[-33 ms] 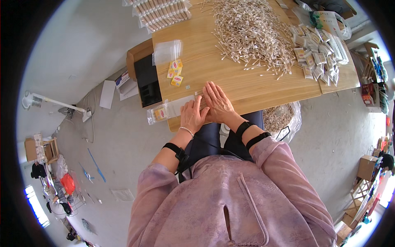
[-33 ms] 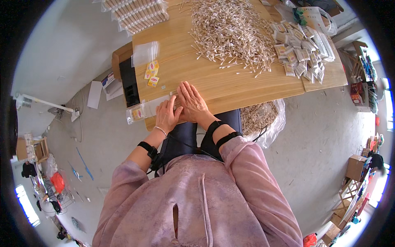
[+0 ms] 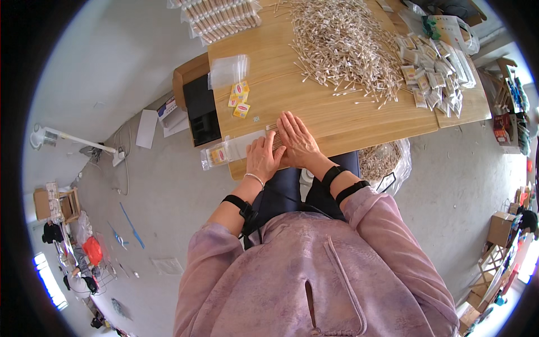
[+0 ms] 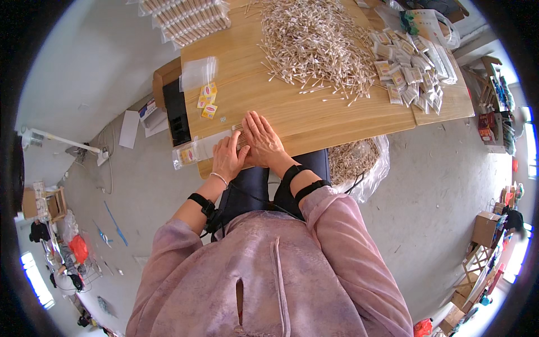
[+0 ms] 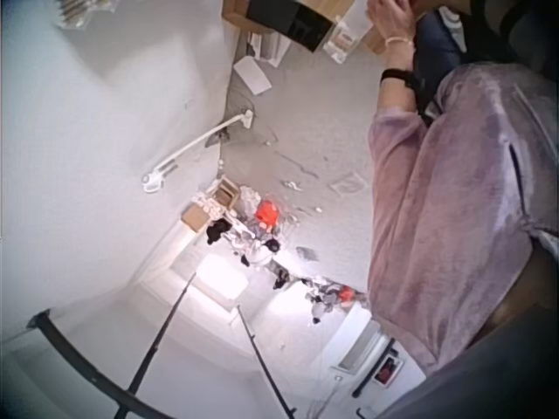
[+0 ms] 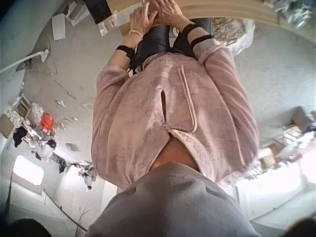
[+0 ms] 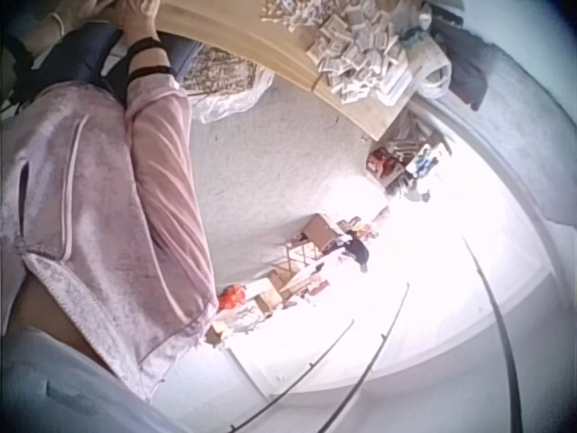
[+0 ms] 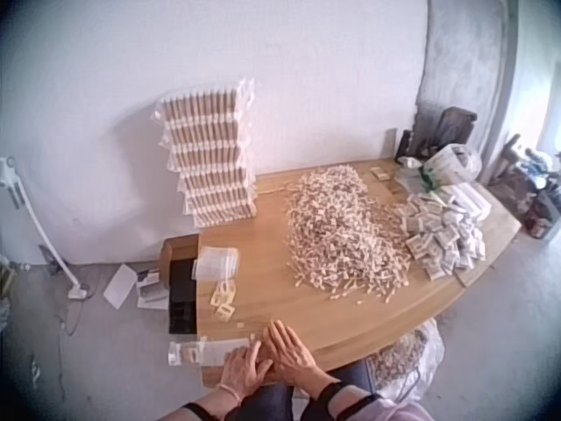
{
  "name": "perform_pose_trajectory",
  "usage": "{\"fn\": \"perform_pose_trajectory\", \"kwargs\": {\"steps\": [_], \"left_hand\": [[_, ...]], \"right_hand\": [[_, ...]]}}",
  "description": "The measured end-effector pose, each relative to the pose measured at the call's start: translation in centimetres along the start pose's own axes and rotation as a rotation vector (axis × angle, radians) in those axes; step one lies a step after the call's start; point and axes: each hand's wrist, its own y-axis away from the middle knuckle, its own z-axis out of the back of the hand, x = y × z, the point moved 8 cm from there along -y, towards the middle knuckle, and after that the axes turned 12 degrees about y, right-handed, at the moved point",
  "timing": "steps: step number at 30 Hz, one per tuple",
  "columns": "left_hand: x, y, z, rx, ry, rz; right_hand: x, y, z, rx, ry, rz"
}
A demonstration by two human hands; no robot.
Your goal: Packing cotton swabs into plastic bags.
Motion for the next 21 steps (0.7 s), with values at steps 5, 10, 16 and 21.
{"fn": "perform_pose_trajectory", "kwargs": {"steps": [5,10,16,21], "left_hand": [[0.3,-0.1,0.0,-0.035,0.018,0.021],[0.2,-0.5,-0.1,0.005,0.018,0.041],[0.5,-0.5,-0.1,-0.052,0.035,0.011],[3.3,-0.6,0.1,-0.038,0.500,0.117]], "right_hand": [[0.1,0.0,-0.2,-0.017,-0.005,0.003],[0.0,0.1,-0.2,-0.044,-0.003,-0.001],[-0.1,0.1,-0.1,-0.014,-0.013,-0.001],[0.3,0.0,0.3,0.007,-0.011,0.006]]}}
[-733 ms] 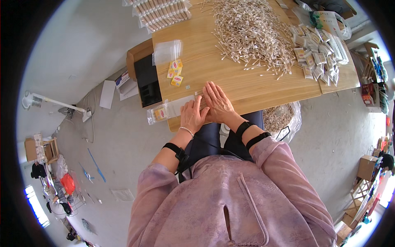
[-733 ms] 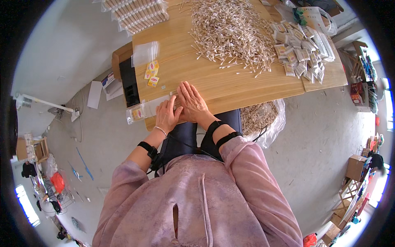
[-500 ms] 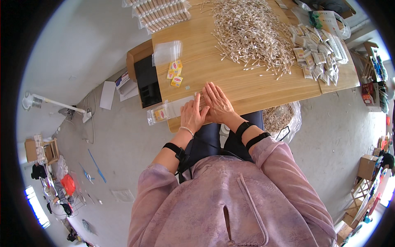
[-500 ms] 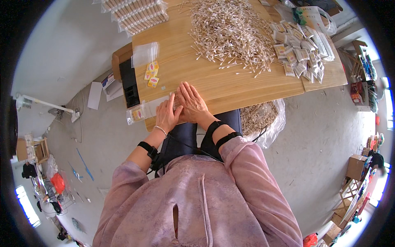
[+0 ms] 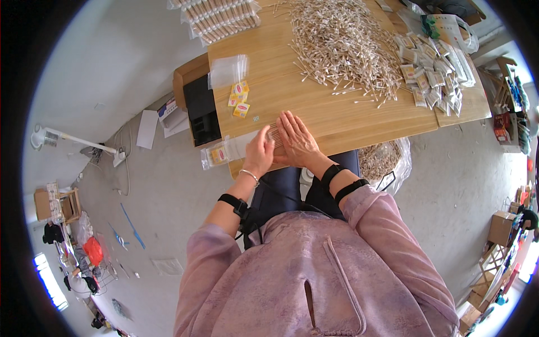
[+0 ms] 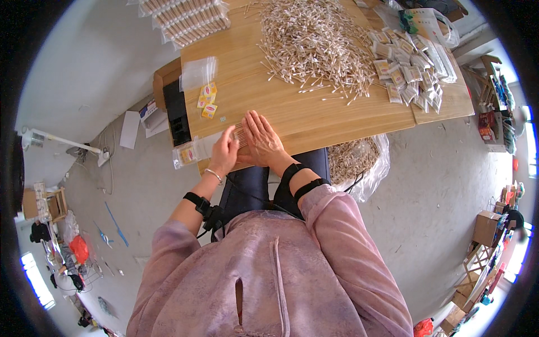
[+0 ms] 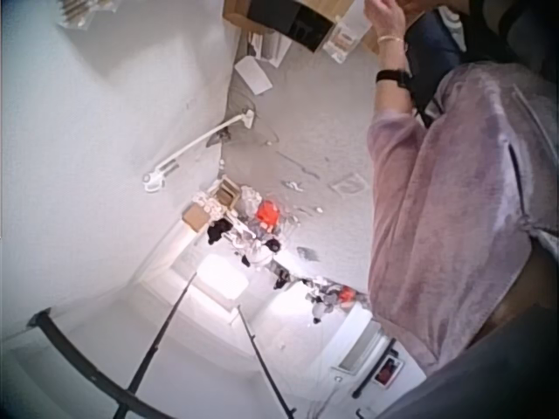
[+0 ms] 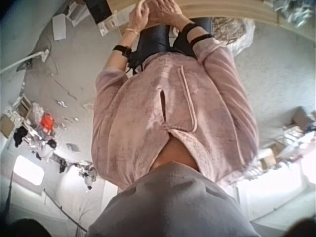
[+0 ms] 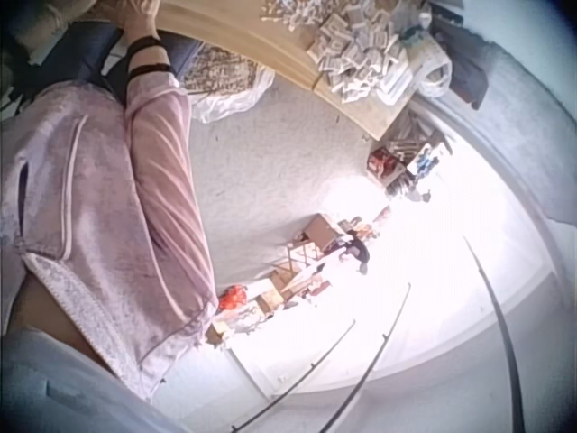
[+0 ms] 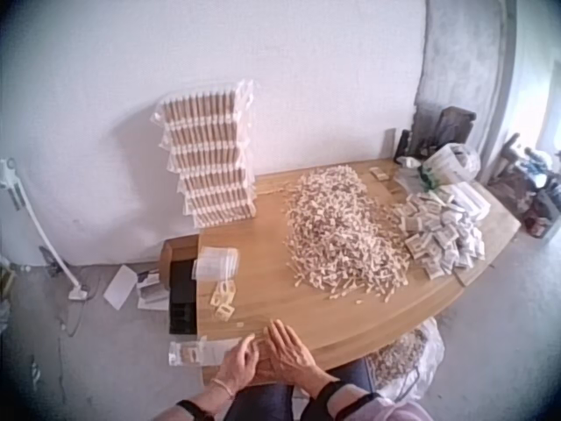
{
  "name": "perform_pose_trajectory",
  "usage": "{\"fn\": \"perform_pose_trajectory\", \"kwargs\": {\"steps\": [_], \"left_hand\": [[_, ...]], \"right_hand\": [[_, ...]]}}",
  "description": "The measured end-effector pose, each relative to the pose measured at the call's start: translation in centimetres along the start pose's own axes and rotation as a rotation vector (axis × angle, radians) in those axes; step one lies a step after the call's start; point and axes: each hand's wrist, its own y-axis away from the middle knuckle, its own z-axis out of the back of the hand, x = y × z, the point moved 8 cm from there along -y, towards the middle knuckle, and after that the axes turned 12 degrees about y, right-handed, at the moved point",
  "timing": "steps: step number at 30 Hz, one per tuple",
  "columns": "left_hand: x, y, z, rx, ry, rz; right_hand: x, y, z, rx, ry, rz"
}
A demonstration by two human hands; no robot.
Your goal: Packing cotton swabs into plastic bags.
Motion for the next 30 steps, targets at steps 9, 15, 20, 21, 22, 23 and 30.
{"fn": "perform_pose_trajectory", "kwargs": {"steps": [9,15,20,21,22,23,30], "left_hand": [[-3.1,2.1,1.0,0.096,-0.046,-0.368],[-2.6,2.7,0.2,0.172,-0.207,-0.403],[-2.8,2.9,0.1,0.144,-0.242,-0.433],[-2.8,2.9,0.1,0.147,-0.234,-0.433],[-2.8,2.9,0.1,0.150,-0.226,-0.433],[-2.7,2.9,0.1,0.151,-0.227,-0.433],[-2.7,2.9,0.0,0.149,-0.239,-0.426]], "right_hand": [[-0.2,0.1,-0.5,-0.011,0.105,0.007],[-0.1,0.1,-0.3,0.012,0.074,0.011],[-0.2,0.1,-0.5,0.025,0.070,0.009],[-0.2,0.1,-0.5,0.032,0.081,0.009],[-0.1,0.1,-0.4,0.032,0.081,0.009],[-0.2,0.1,-0.5,0.051,0.056,0.006],[-0.2,0.1,-0.6,0.050,0.091,0.010]]}}
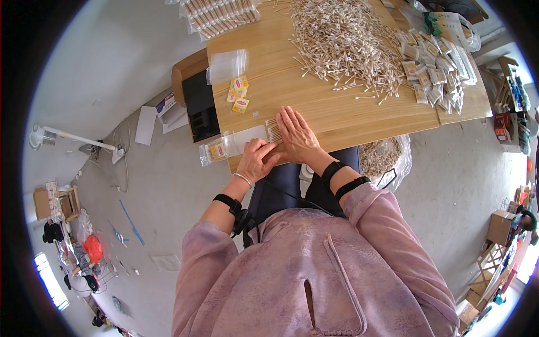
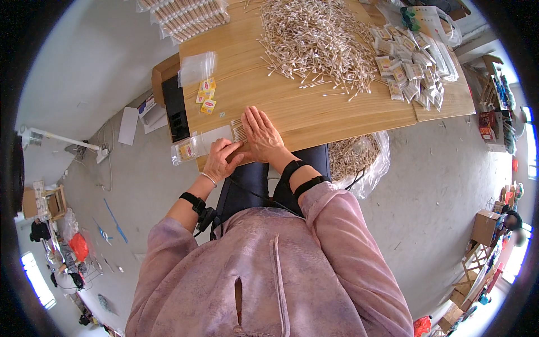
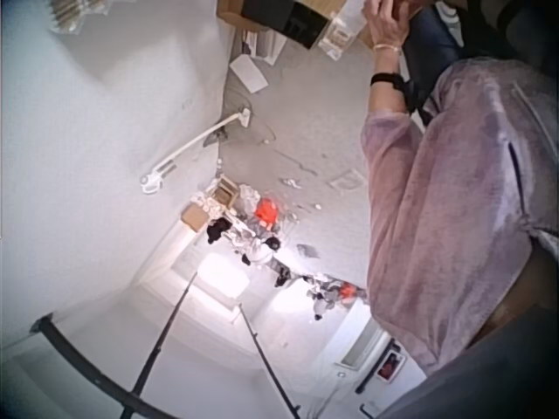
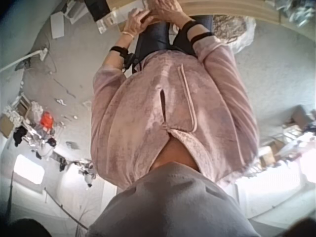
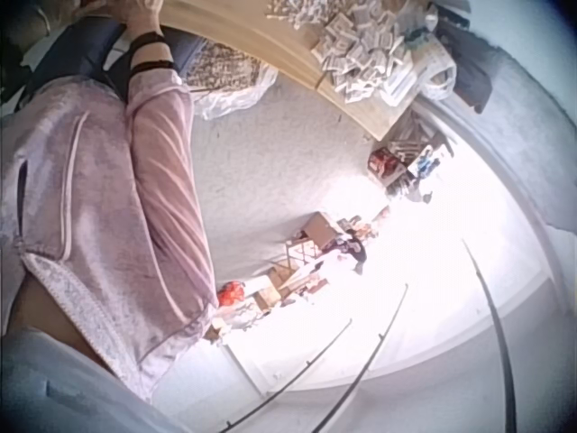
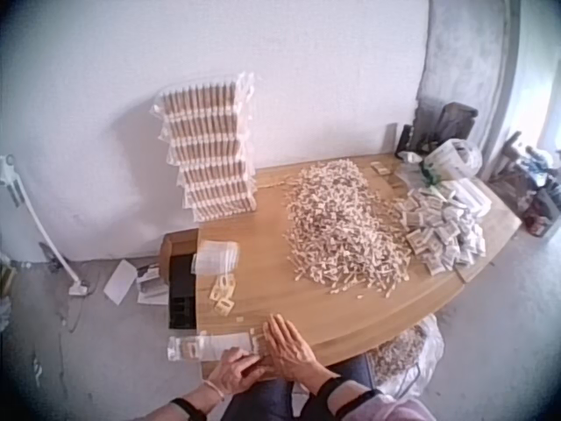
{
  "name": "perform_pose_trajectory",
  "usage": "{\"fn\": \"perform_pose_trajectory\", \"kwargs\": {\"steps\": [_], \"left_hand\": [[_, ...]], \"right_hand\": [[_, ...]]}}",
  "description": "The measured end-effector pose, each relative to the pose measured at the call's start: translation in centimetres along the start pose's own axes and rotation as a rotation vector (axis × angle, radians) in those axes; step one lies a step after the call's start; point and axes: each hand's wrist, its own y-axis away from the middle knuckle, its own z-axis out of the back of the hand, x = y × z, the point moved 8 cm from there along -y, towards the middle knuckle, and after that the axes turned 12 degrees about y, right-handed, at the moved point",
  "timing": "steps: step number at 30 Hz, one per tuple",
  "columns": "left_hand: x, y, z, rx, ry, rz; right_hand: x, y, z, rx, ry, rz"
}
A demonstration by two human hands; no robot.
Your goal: Packing cotton swabs into plastic bags.
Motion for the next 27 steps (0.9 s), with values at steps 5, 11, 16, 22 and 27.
{"fn": "perform_pose_trajectory", "kwargs": {"steps": [5,11,16,22,27], "left_hand": [[-0.24,-0.08,0.36,-0.066,0.011,0.007],[-0.12,-0.06,0.18,-0.048,-0.008,0.024],[-0.22,0.00,0.09,-0.041,-0.033,0.002],[-0.22,0.01,0.11,-0.059,-0.034,-0.008],[-0.20,-0.09,0.09,-0.053,-0.030,0.005]], "right_hand": [[-0.01,-0.03,0.07,-0.023,0.003,0.003],[-0.04,-0.07,0.20,-0.032,-0.034,0.003],[-0.07,-0.05,0.18,-0.027,-0.039,-0.004],[-0.13,0.02,0.33,-0.055,-0.055,-0.004],[-0.04,-0.01,0.21,-0.036,0.005,0.006]]}}
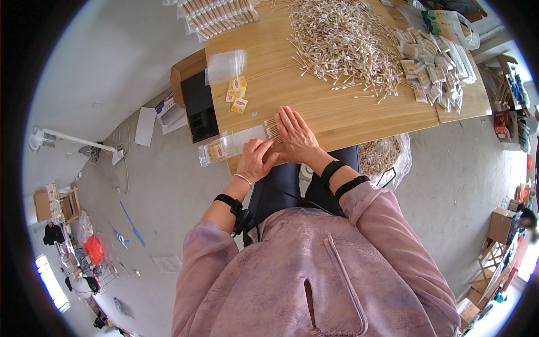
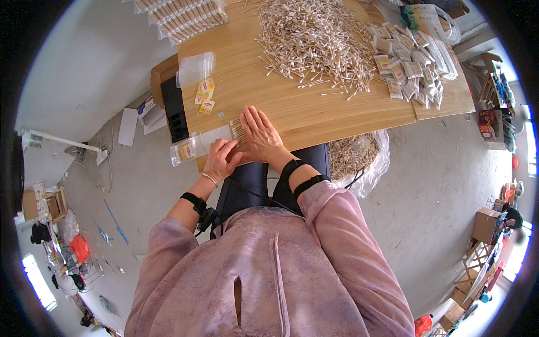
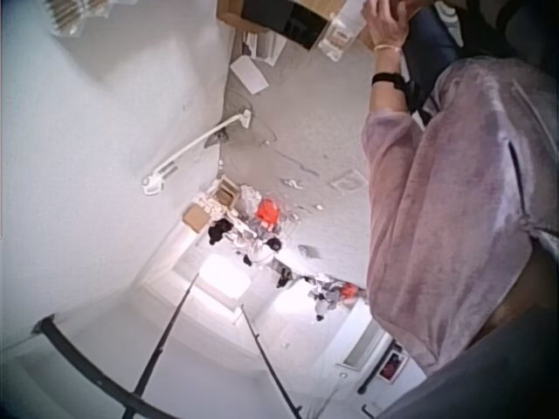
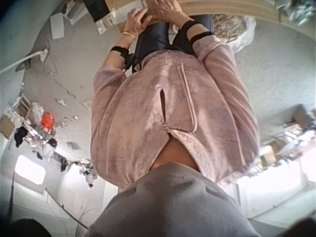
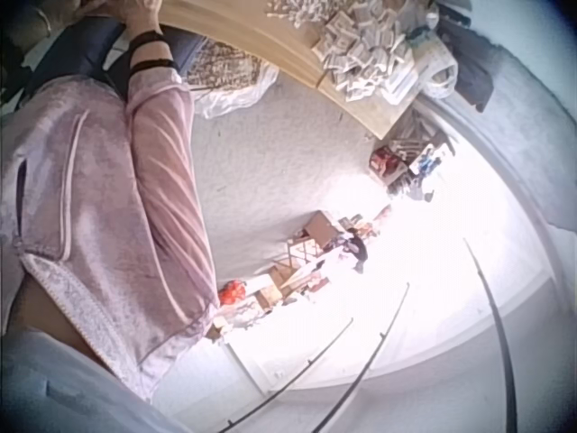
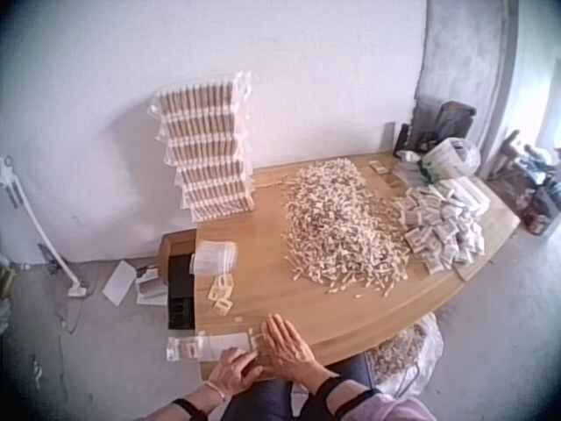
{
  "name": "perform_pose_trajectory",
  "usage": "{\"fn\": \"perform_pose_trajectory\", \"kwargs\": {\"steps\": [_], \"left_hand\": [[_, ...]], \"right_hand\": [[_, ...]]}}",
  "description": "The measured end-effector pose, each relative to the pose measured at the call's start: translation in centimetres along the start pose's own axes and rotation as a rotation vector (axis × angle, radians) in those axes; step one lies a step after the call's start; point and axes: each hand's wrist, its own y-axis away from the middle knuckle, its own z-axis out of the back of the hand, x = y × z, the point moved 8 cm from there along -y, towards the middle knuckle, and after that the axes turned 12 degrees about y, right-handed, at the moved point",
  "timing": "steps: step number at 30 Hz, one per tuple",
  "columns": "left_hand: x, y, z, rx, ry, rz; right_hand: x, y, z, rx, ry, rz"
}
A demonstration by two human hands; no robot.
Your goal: Packing cotton swabs into plastic bags.
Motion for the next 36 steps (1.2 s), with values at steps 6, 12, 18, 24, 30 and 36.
{"fn": "perform_pose_trajectory", "kwargs": {"steps": [6,12,18,24,30,36], "left_hand": [[0.07,0.03,-0.07,0.001,-0.013,0.023],[0.27,0.06,-0.20,0.010,-0.030,0.036],[0.15,-0.35,-0.13,0.006,0.000,0.075],[0.44,-0.31,-0.15,0.012,0.001,0.109],[0.45,-0.33,-0.36,0.008,-0.046,0.095],[0.55,-0.52,-0.45,-0.001,-0.055,0.111]], "right_hand": [[-0.06,0.01,0.06,-0.002,-0.095,-0.016],[0.02,-0.02,0.03,0.018,-0.073,-0.015],[-0.07,-0.03,0.05,0.015,-0.030,-0.007],[-0.02,-0.16,0.07,0.063,-0.066,-0.017],[-0.03,-0.10,-0.06,0.036,-0.052,-0.014],[-0.06,-0.03,-0.02,-0.012,-0.062,-0.015]]}}
